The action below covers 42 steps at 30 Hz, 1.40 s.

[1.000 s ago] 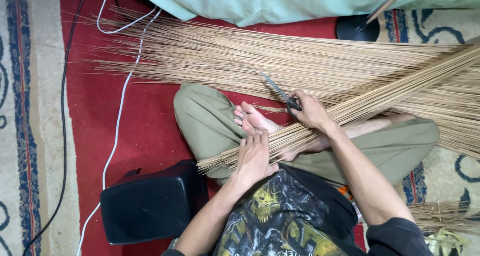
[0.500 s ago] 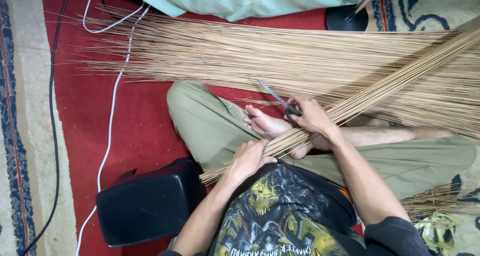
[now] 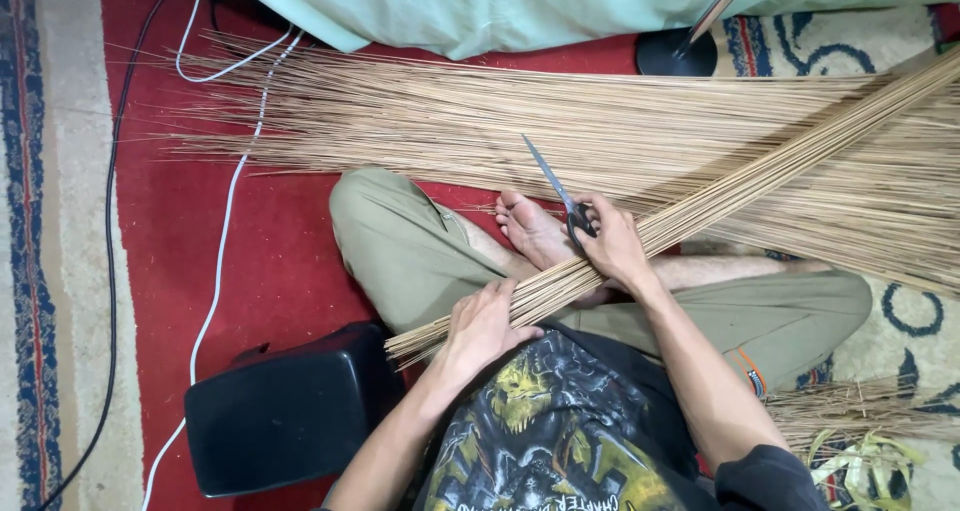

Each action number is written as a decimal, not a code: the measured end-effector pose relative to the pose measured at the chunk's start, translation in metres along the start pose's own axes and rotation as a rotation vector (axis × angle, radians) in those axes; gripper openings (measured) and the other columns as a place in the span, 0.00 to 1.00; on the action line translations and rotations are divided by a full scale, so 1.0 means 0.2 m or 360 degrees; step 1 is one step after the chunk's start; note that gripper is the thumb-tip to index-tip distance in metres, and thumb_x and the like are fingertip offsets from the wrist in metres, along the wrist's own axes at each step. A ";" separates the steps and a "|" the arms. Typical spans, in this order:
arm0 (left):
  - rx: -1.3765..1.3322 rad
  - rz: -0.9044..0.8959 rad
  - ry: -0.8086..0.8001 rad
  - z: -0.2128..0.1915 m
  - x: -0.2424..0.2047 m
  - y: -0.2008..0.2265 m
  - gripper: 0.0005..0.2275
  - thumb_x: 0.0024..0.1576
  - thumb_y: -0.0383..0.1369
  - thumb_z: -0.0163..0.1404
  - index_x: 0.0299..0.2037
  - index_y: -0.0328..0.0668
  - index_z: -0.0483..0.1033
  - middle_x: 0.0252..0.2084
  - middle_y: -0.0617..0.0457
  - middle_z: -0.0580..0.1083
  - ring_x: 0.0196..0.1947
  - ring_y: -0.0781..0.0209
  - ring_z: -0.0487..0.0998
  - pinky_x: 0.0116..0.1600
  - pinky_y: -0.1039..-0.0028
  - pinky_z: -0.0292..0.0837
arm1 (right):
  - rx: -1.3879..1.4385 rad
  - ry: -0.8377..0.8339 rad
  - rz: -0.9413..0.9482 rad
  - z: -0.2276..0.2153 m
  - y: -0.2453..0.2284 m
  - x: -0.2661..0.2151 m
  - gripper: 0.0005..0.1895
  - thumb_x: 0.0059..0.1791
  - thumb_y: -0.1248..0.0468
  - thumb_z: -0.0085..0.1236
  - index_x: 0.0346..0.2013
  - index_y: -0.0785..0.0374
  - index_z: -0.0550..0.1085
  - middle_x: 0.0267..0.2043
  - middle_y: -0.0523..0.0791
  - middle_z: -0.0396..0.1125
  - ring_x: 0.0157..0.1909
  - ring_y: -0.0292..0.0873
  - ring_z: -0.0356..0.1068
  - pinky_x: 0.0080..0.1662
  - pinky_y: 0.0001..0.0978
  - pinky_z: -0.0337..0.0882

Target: Trimming bundles of thin wooden sticks to a uniform length using scissors while sitting on the floor.

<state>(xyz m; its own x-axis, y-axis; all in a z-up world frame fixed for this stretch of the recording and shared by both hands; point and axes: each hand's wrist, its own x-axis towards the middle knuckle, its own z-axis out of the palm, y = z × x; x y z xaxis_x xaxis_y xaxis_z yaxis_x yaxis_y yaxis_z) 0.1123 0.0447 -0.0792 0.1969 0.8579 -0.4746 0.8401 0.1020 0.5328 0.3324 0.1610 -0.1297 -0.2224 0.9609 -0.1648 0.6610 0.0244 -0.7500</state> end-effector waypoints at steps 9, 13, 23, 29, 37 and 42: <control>-0.0055 -0.0201 -0.0093 -0.12 -0.16 -0.26 0.37 0.41 0.39 0.71 0.63 0.44 0.70 0.56 0.44 0.76 0.58 0.35 0.77 0.62 0.45 0.73 | 0.0048 -0.0007 -0.0180 0.12 -0.16 -0.04 0.28 0.42 0.68 0.65 0.56 0.51 0.74 0.37 0.53 0.76 0.43 0.56 0.77 0.45 0.45 0.76; -0.0174 -0.0238 -0.0085 -0.20 -0.24 -0.27 0.33 0.43 0.37 0.69 0.60 0.44 0.72 0.56 0.44 0.77 0.59 0.36 0.77 0.62 0.45 0.72 | 0.0125 -0.0023 -0.0259 0.18 -0.28 -0.11 0.26 0.42 0.65 0.67 0.55 0.51 0.74 0.35 0.52 0.76 0.42 0.56 0.78 0.45 0.47 0.76; -0.0163 -0.0306 -0.0092 -0.24 -0.26 -0.42 0.31 0.39 0.36 0.72 0.55 0.38 0.77 0.50 0.37 0.80 0.56 0.34 0.79 0.59 0.45 0.74 | 0.0613 -0.0255 -0.0137 0.25 -0.66 -0.48 0.24 0.41 0.68 0.70 0.51 0.54 0.76 0.29 0.45 0.73 0.32 0.41 0.76 0.36 0.29 0.77; -0.0250 -0.0298 -0.0075 -0.26 -0.31 -0.52 0.24 0.45 0.39 0.68 0.49 0.34 0.79 0.45 0.32 0.80 0.53 0.33 0.80 0.55 0.46 0.75 | 0.0815 -0.0505 -0.0051 0.26 -0.76 -0.66 0.22 0.42 0.70 0.71 0.50 0.62 0.76 0.25 0.47 0.74 0.27 0.40 0.77 0.31 0.25 0.77; -0.0354 -0.0226 -0.0011 -0.32 -0.37 -0.50 0.12 0.61 0.33 0.49 0.47 0.36 0.82 0.42 0.36 0.81 0.49 0.37 0.82 0.53 0.49 0.75 | 0.1224 -0.0612 0.0423 0.39 -0.67 -0.83 0.26 0.44 0.70 0.70 0.53 0.73 0.69 0.26 0.54 0.73 0.24 0.46 0.77 0.26 0.35 0.82; -0.0336 -0.0191 0.0013 -0.36 -0.41 -0.48 0.14 0.64 0.30 0.43 0.51 0.36 0.82 0.47 0.37 0.81 0.51 0.38 0.82 0.57 0.50 0.74 | 0.1258 -0.0668 0.0574 0.40 -0.66 -0.89 0.24 0.45 0.71 0.68 0.53 0.74 0.70 0.25 0.55 0.73 0.21 0.46 0.76 0.23 0.35 0.80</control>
<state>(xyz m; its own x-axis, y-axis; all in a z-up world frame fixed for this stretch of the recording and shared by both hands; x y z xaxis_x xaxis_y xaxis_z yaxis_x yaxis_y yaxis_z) -0.0197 0.0013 -0.0411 0.0974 0.8372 -0.5381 0.7328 0.3055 0.6080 0.2267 -0.0349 -0.0527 -0.4400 0.6938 -0.5702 0.1001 -0.5931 -0.7989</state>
